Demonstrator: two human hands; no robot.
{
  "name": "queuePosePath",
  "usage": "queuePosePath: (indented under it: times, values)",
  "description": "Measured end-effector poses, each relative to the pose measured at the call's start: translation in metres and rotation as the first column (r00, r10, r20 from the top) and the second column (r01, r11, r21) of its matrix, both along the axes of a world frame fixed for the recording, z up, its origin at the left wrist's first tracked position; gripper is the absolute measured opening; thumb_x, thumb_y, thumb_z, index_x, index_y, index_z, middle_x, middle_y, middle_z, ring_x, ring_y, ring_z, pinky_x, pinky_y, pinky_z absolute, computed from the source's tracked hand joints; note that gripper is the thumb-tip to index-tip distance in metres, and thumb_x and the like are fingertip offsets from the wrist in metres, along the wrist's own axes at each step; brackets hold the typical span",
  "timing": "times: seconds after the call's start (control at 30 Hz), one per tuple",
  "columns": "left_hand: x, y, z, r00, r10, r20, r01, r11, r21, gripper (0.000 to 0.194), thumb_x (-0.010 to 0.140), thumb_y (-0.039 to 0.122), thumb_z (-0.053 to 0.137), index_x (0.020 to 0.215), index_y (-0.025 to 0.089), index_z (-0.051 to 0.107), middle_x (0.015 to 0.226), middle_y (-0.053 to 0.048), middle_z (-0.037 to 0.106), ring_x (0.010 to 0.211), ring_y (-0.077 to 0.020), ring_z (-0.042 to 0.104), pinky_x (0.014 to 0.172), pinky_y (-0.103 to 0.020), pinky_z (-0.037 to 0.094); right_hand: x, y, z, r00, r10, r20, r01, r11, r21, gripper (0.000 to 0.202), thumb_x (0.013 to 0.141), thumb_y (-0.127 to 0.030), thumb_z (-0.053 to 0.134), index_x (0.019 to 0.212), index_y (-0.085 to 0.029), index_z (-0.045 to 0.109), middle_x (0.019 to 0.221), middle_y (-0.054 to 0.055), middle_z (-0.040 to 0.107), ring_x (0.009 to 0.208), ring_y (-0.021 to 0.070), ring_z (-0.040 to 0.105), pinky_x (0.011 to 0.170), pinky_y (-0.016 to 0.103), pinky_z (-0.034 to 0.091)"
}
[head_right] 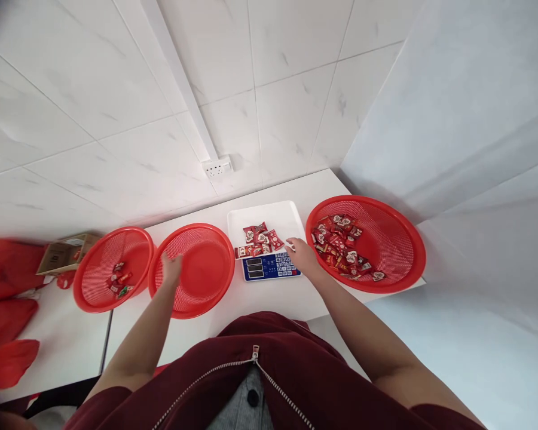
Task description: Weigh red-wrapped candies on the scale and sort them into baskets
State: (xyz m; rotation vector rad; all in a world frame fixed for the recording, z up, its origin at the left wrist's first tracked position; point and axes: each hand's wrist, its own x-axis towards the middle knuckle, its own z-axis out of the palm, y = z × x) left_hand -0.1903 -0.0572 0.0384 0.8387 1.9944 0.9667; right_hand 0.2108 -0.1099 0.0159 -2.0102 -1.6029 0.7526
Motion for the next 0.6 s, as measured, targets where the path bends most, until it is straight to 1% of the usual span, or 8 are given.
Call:
queuePosePath:
  times: [0.03,0.07,0.13,0.23,0.37,0.5,0.53,0.6]
  values:
    - [0.017,-0.008,-0.004,0.997,-0.066,-0.026,0.066,0.998,-0.002,0.062,0.081,0.033,0.062,0.137,0.021,0.037,0.117,-0.011,0.060,0.106,-0.0237,0.058,0.087,-0.036,0.047,-0.011,0.009,-0.001,0.999,0.034,0.042,-0.034,0.999,-0.013,0.030,0.087,-0.025,0.048,0.114,-0.016,0.060,0.115,0.011,0.064,0.098,0.0206,0.061,0.085,0.031,0.046]
    - [0.033,-0.017,-0.007,0.966,-0.239,-0.101,0.236,0.971,-0.040,0.059,0.082,0.036,0.060,0.135,0.020,0.040,0.123,-0.012,0.058,0.112,-0.0245,0.055,0.092,-0.037,0.044,-0.021,0.016,-0.001,0.994,0.057,0.095,-0.054,0.998,-0.029,0.031,0.087,-0.026,0.049,0.115,-0.016,0.058,0.115,0.012,0.064,0.101,0.0220,0.060,0.085,0.032,0.045]
    - [0.065,-0.035,-0.014,0.824,-0.541,-0.172,0.528,0.841,-0.117,0.056,0.084,0.040,0.055,0.133,0.017,0.043,0.134,-0.014,0.051,0.124,-0.0256,0.046,0.101,-0.038,0.037,-0.036,0.028,0.001,0.975,0.078,0.210,-0.065,0.996,-0.068,0.035,0.087,-0.029,0.051,0.118,-0.015,0.056,0.113,0.014,0.064,0.105,0.0257,0.057,0.084,0.034,0.043]
    - [0.096,-0.059,-0.020,0.602,-0.777,-0.185,0.735,0.630,-0.252,0.067,0.081,0.039,0.057,0.139,0.013,0.036,0.142,-0.016,0.042,0.131,-0.0271,0.039,0.106,-0.037,0.031,-0.043,0.037,0.000,0.943,0.071,0.324,-0.037,0.993,-0.109,0.039,0.086,-0.030,0.053,0.122,-0.016,0.052,0.110,0.015,0.065,0.103,0.0294,0.057,0.083,0.038,0.041]
    - [0.102,-0.078,-0.022,0.495,-0.844,-0.204,0.774,0.536,-0.337,0.078,0.080,0.029,0.057,0.146,0.009,0.021,0.148,-0.019,0.031,0.133,-0.0282,0.035,0.106,-0.036,0.031,-0.036,0.038,-0.007,0.979,-0.050,0.197,0.079,0.987,-0.143,0.033,0.086,-0.025,0.051,0.119,-0.017,0.054,0.108,0.013,0.066,0.098,0.0268,0.060,0.080,0.035,0.043]
    - [0.090,-0.084,-0.022,0.384,-0.894,-0.232,0.772,0.449,-0.450,0.070,0.084,0.026,0.048,0.147,0.013,0.019,0.144,-0.017,0.038,0.127,-0.0280,0.044,0.100,-0.037,0.036,-0.042,0.039,0.003,0.969,-0.217,-0.116,0.208,0.974,-0.087,0.032,0.081,-0.024,0.056,0.113,-0.018,0.058,0.107,0.009,0.067,0.097,0.0236,0.062,0.082,0.034,0.046]
    - [0.088,-0.085,-0.022,0.370,-0.899,-0.233,0.775,0.437,-0.456,0.069,0.085,0.026,0.047,0.147,0.013,0.019,0.143,-0.016,0.040,0.125,-0.0280,0.046,0.099,-0.037,0.037,-0.049,0.040,0.009,0.957,-0.178,-0.230,0.168,0.984,-0.063,0.035,0.080,-0.025,0.058,0.115,-0.019,0.058,0.109,0.008,0.067,0.097,0.0228,0.062,0.083,0.034,0.047]
    - [0.086,-0.086,-0.023,0.357,-0.905,-0.231,0.785,0.425,-0.451,0.068,0.086,0.026,0.045,0.147,0.013,0.018,0.142,-0.016,0.042,0.124,-0.0277,0.047,0.098,-0.037,0.038,-0.065,0.043,0.024,0.881,0.021,-0.472,-0.023,1.000,0.001,0.043,0.080,-0.030,0.060,0.122,-0.020,0.055,0.115,0.008,0.065,0.099,0.0209,0.062,0.084,0.034,0.049]
